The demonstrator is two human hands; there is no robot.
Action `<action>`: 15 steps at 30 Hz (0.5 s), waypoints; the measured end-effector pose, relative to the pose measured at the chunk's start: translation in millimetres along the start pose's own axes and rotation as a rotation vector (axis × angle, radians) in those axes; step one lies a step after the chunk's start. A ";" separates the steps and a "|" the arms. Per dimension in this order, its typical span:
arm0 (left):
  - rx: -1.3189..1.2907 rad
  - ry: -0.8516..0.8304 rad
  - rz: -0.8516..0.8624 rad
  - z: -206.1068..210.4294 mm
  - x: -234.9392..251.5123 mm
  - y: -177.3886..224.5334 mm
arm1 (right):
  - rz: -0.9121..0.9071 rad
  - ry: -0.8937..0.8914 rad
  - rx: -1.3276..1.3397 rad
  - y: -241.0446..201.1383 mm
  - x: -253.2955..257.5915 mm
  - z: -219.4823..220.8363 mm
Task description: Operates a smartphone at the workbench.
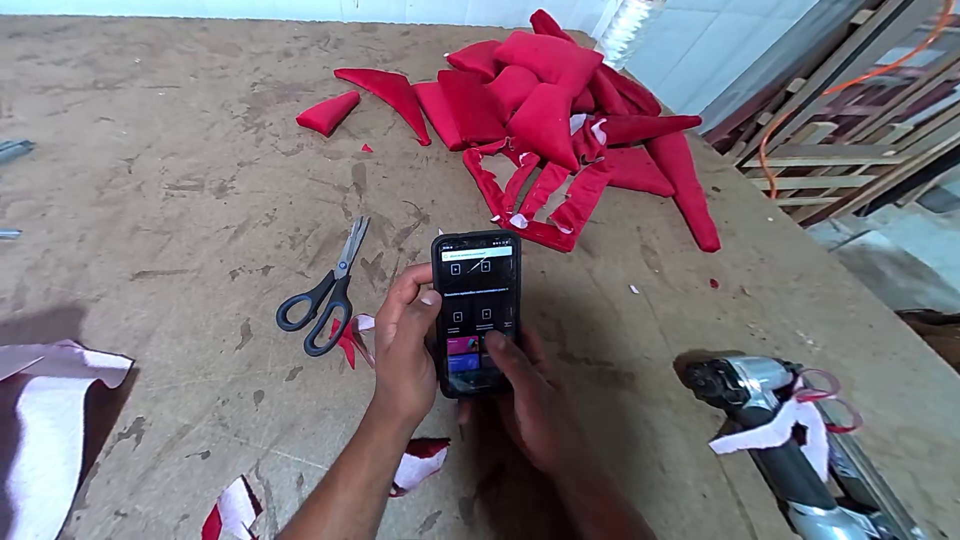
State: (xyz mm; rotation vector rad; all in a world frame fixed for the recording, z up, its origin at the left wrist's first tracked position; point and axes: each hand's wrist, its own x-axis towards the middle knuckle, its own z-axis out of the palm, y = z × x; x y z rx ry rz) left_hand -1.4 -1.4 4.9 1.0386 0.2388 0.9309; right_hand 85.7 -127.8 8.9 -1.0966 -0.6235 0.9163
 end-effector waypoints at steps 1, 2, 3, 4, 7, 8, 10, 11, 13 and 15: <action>0.004 -0.003 0.004 0.2 0.1 -0.3 | 0.004 0.007 0.002 -0.2 0.2 -0.4; 0.006 -0.003 0.003 0.1 0.1 -0.2 | 0.009 0.002 0.001 -0.8 0.1 -0.6; 0.009 0.002 -0.001 -0.1 0.1 0.1 | 0.015 -0.011 -0.004 -1.4 -0.5 -0.8; 0.015 0.011 -0.005 -0.2 0.2 0.6 | 0.023 -0.029 -0.007 -2.2 -1.6 -1.0; 0.018 0.024 -0.011 -0.5 0.4 1.9 | 0.034 -0.100 -0.003 -3.5 -3.8 -2.7; 0.017 0.023 -0.010 -0.6 0.3 2.1 | 0.029 -0.110 0.012 -3.0 -3.7 -3.0; 0.013 0.019 -0.006 -0.9 0.2 2.1 | 0.007 -0.130 0.049 -1.2 -3.0 -4.4; 0.012 0.017 -0.002 -1.0 0.3 1.9 | -0.003 -0.134 0.063 -0.2 -2.8 -5.2; 0.009 0.018 0.001 -1.2 0.4 1.8 | 0.005 -0.128 0.072 1.3 -1.9 -6.4; 0.004 0.019 0.000 -0.9 0.2 2.0 | 0.017 -0.111 0.075 2.1 -1.5 -6.6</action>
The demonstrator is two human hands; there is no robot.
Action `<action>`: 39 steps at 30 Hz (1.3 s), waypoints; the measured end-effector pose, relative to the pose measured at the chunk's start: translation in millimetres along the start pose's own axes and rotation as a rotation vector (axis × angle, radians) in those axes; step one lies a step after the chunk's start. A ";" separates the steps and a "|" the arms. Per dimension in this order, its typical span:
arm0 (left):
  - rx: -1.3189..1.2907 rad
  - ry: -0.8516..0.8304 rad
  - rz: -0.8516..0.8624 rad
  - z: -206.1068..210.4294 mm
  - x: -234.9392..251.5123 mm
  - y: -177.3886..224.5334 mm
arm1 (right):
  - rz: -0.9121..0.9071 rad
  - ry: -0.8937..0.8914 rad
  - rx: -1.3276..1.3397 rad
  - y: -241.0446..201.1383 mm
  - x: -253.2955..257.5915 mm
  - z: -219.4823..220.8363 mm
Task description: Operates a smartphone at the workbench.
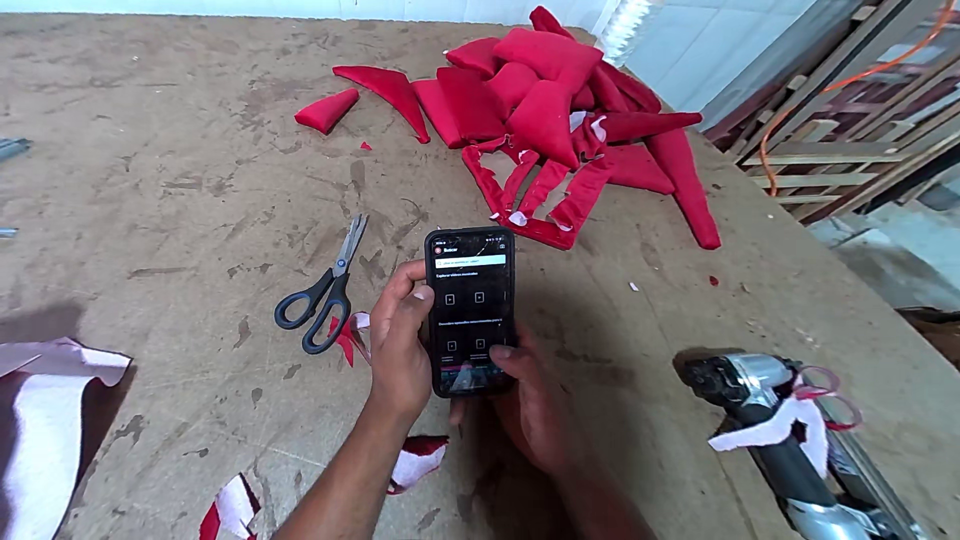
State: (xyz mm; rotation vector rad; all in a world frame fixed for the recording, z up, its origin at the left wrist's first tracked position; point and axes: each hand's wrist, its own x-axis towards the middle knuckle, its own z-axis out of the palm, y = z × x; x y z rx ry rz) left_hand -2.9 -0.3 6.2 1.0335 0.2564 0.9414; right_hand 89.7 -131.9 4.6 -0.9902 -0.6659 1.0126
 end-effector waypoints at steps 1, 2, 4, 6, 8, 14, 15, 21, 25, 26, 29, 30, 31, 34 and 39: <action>-0.001 -0.001 0.002 0.1 0.0 0.0 | 0.002 0.005 0.001 0.1 0.2 0.0; 0.001 -0.002 0.005 0.1 0.1 0.0 | 0.002 0.006 0.002 0.0 0.2 0.1; 0.007 -0.001 0.005 -0.1 0.1 0.1 | 0.002 0.007 -0.007 -0.5 0.0 0.4; 0.012 -0.002 0.004 -0.3 0.3 0.0 | 0.000 0.007 -0.023 -0.8 -0.2 0.6; 0.007 -0.004 0.005 -0.4 0.3 -0.4 | -0.005 0.016 -0.032 -0.9 -0.6 1.2; 0.011 0.006 -0.002 0.4 -0.3 0.7 | -0.003 0.025 -0.121 -4.8 -1.2 6.3; 0.015 0.008 -0.001 0.3 -0.3 0.9 | 0.001 0.013 -0.145 -5.2 -1.4 5.9; 0.043 0.017 0.021 -2.1 0.4 0.9 | 0.055 0.015 -0.259 -10.7 -3.2 6.4; 0.138 0.155 0.143 -3.1 1.9 2.5 | 0.067 0.020 -0.306 -9.7 -2.4 4.4; 0.170 0.202 0.166 -3.4 2.7 3.5 | 0.067 0.015 -0.310 -8.7 -2.2 3.8; 0.242 0.293 0.179 -3.8 4.6 4.4 | 0.062 -0.013 -0.302 -7.2 -1.8 2.3; 0.248 0.290 0.180 -3.9 4.6 4.5 | 0.053 -0.016 -0.292 -6.9 -1.5 2.1; 0.238 0.272 0.183 -4.5 4.3 4.3 | 0.051 -0.018 -0.279 -7.0 -1.4 1.8; 0.190 0.195 0.192 -8.5 3.5 1.7 | 0.041 -0.010 -0.239 -7.5 -1.3 1.3; 0.196 0.159 0.172 -7.7 3.4 1.4 | 0.020 0.038 -0.192 -6.1 -2.6 0.6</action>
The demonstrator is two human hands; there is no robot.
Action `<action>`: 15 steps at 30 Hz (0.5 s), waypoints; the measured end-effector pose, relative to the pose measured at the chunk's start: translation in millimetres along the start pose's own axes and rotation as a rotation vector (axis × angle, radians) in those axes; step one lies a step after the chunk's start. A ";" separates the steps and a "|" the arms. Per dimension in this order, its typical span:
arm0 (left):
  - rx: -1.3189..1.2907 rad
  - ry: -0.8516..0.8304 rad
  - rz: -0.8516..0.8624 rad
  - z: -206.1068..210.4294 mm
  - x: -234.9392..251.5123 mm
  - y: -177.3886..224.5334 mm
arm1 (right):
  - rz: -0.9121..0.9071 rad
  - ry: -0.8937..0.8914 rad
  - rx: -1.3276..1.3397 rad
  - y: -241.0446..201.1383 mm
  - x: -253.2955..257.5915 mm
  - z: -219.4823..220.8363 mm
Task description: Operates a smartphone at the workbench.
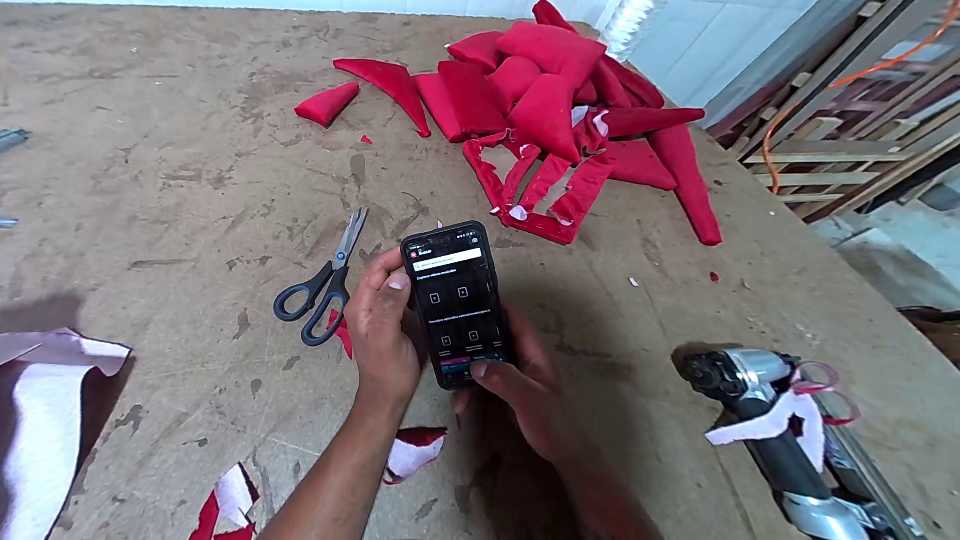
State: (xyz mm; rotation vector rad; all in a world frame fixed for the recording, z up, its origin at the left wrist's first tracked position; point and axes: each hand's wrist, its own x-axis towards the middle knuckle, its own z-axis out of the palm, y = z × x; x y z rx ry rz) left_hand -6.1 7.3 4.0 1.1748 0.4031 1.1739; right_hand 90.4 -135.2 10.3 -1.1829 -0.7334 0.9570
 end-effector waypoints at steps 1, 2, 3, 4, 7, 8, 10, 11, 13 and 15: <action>0.012 -0.009 -0.004 0.3 -0.1 0.2 | -0.005 0.014 0.002 0.0 0.0 -0.4; 0.020 -0.020 -0.007 0.6 -0.3 0.6 | -0.013 0.030 0.003 -0.2 0.1 -0.6; 0.025 -0.029 -0.007 0.8 -0.7 1.0 | -0.022 0.047 0.004 -0.5 0.6 -0.6; 0.026 -0.044 -0.003 0.9 -1.0 0.8 | -0.031 0.055 0.006 -0.7 1.4 -1.2; 0.002 -0.100 0.001 1.4 -1.0 1.1 | -0.056 0.055 0.036 0.2 3.1 -3.4; -0.004 -0.118 -0.006 1.5 -0.9 1.6 | -0.065 0.057 0.049 0.5 3.2 -3.8; 0.000 -0.142 -0.017 1.5 -0.8 2.3 | -0.077 0.055 0.066 1.4 3.1 -4.3; 0.001 -0.151 -0.016 1.5 -0.8 2.2 | -0.083 0.051 0.072 1.8 3.0 -4.6; -0.020 -0.171 -0.023 2.3 -1.2 2.9 | -0.093 0.041 0.098 2.2 2.6 -5.4; -0.052 -0.200 -0.030 3.3 -1.3 4.1 | -0.100 0.024 0.129 2.4 2.4 -7.0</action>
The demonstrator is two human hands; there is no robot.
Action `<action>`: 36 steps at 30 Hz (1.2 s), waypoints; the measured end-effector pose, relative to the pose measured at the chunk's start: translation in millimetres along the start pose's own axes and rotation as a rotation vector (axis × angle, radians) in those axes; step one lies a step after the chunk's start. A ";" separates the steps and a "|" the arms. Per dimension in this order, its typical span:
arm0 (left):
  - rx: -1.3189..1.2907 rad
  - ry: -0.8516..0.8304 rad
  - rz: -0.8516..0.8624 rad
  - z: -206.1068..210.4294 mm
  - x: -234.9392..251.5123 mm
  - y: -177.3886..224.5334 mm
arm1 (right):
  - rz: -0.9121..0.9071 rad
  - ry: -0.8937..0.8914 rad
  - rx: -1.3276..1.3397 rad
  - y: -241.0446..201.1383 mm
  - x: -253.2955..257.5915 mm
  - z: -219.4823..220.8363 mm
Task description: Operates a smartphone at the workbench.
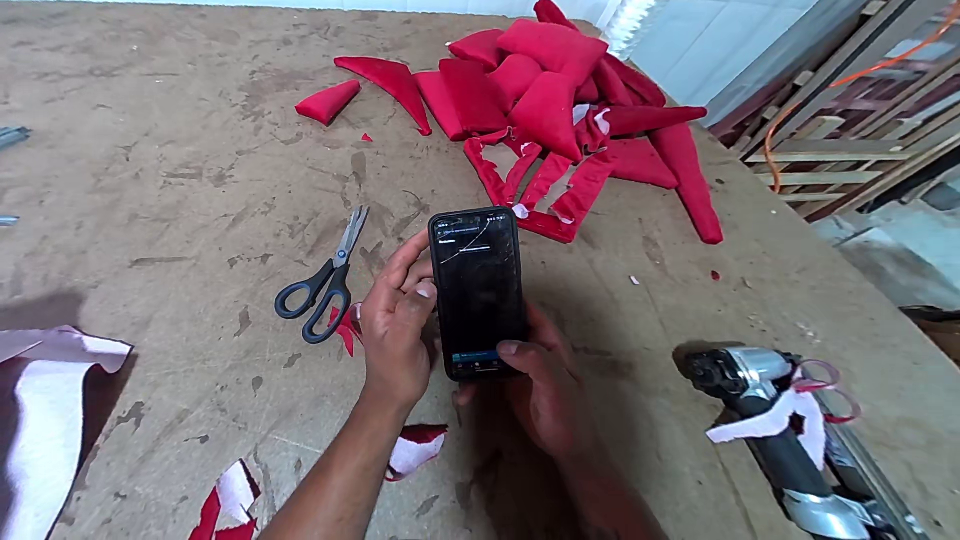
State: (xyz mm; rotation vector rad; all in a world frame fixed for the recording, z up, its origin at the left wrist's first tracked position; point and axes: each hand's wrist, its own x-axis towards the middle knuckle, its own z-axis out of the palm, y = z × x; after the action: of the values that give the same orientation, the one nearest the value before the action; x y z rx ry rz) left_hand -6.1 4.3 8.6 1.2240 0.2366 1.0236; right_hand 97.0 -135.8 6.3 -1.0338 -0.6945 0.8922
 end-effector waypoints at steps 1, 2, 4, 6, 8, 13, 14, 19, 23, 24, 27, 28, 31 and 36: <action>-0.010 -0.012 -0.004 0.4 0.2 -0.1 | -0.003 -0.014 0.013 0.2 0.0 -1.1; -0.016 -0.026 -0.007 0.3 0.2 -0.8 | -0.006 -0.027 0.032 0.6 -0.1 -2.3; -0.026 -0.048 -0.015 0.2 0.0 -2.2 | -0.013 -0.054 0.068 2.0 0.2 -4.7; -0.034 -0.064 -0.033 1.0 -0.3 -2.2 | -0.025 -0.088 0.106 3.5 0.8 -6.9; -0.038 -0.082 -0.042 1.7 -0.6 -1.7 | -0.034 -0.103 0.123 2.5 1.2 -7.0; -0.050 -0.102 -0.050 2.1 -0.4 -1.0 | -0.047 -0.118 0.124 0.0 1.3 -6.2; -0.059 -0.107 -0.058 2.2 -0.6 -0.7 | -0.042 -0.097 0.109 0.6 1.0 -6.1; -0.077 -0.102 -0.090 4.5 -1.4 0.1 | -0.012 0.054 0.016 4.4 0.3 -6.8; -0.058 -0.086 -0.089 4.3 -1.4 0.1 | 0.007 0.112 -0.017 5.5 1.6 -6.1; -0.058 -0.089 -0.086 3.8 -1.7 0.1 | 0.009 0.124 -0.023 5.3 1.5 -5.8; -0.051 -0.085 -0.078 3.5 -1.8 -0.3 | 0.002 0.146 -0.060 5.7 1.4 -5.6; -0.049 -0.080 -0.075 3.5 -1.9 -0.5 | 0.000 0.150 -0.072 6.0 1.6 -5.7; -0.036 -0.039 -0.061 4.1 -2.4 -0.7 | 0.003 0.155 -0.097 7.6 1.8 -5.1; 0.026 0.050 -0.006 4.6 -0.2 3.9 | 0.014 0.099 -0.145 6.3 1.7 -1.6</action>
State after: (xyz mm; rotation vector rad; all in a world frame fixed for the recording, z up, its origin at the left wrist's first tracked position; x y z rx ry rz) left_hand -5.2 0.9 13.6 1.2212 0.2930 1.0498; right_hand 97.3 -133.5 0.0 -1.2047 -0.6767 0.8055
